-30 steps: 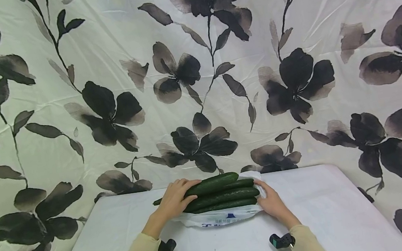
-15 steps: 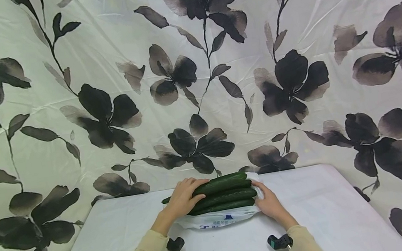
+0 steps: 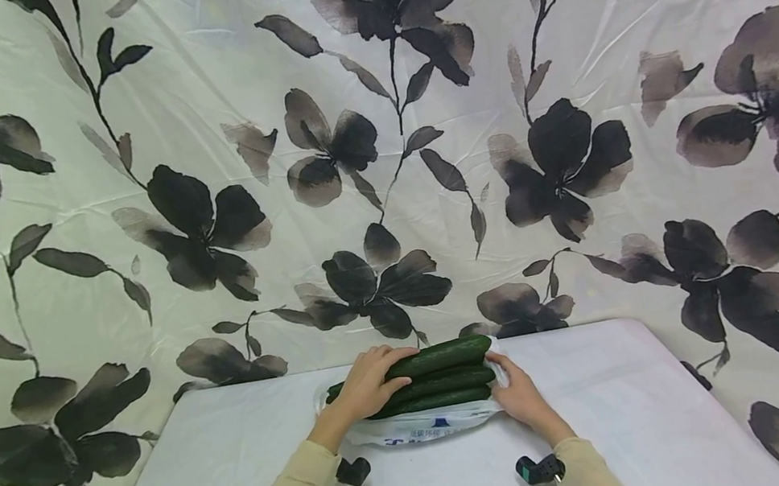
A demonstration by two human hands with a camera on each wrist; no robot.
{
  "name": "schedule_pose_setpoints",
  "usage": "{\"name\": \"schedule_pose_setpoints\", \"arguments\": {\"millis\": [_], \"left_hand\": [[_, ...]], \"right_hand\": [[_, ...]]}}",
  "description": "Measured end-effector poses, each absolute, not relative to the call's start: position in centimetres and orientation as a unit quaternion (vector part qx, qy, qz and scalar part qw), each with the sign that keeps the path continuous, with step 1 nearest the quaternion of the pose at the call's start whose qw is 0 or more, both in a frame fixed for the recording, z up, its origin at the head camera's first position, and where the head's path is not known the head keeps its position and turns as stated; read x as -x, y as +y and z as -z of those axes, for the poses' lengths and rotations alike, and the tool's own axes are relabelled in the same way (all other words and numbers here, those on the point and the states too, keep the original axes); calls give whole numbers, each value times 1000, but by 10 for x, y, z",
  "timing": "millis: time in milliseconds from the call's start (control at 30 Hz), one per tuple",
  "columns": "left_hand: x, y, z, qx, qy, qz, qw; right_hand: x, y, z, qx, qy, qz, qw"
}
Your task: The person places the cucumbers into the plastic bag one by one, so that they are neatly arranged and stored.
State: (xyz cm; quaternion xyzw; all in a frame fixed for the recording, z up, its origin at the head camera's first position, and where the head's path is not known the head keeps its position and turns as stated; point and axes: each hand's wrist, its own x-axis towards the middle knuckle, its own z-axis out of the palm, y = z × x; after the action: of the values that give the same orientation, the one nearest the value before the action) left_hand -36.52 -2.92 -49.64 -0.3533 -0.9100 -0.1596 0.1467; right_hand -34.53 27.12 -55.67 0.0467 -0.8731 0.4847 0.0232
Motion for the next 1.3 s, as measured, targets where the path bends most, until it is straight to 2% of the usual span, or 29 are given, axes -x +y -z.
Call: {"name": "schedule_pose_setpoints", "arguments": {"millis": [700,1033,1300], "left_hand": [[376,-20,503,337,-916,199,85],[383,-23,495,342,-918,193,61],[385,-24,492,326,-918,223,9]], "right_hand": [[345,271,557,-47,-873,-485,26],[348,271,555,-37,-863,-503,24],[349,269,545,-51,-857,-513,9]]}}
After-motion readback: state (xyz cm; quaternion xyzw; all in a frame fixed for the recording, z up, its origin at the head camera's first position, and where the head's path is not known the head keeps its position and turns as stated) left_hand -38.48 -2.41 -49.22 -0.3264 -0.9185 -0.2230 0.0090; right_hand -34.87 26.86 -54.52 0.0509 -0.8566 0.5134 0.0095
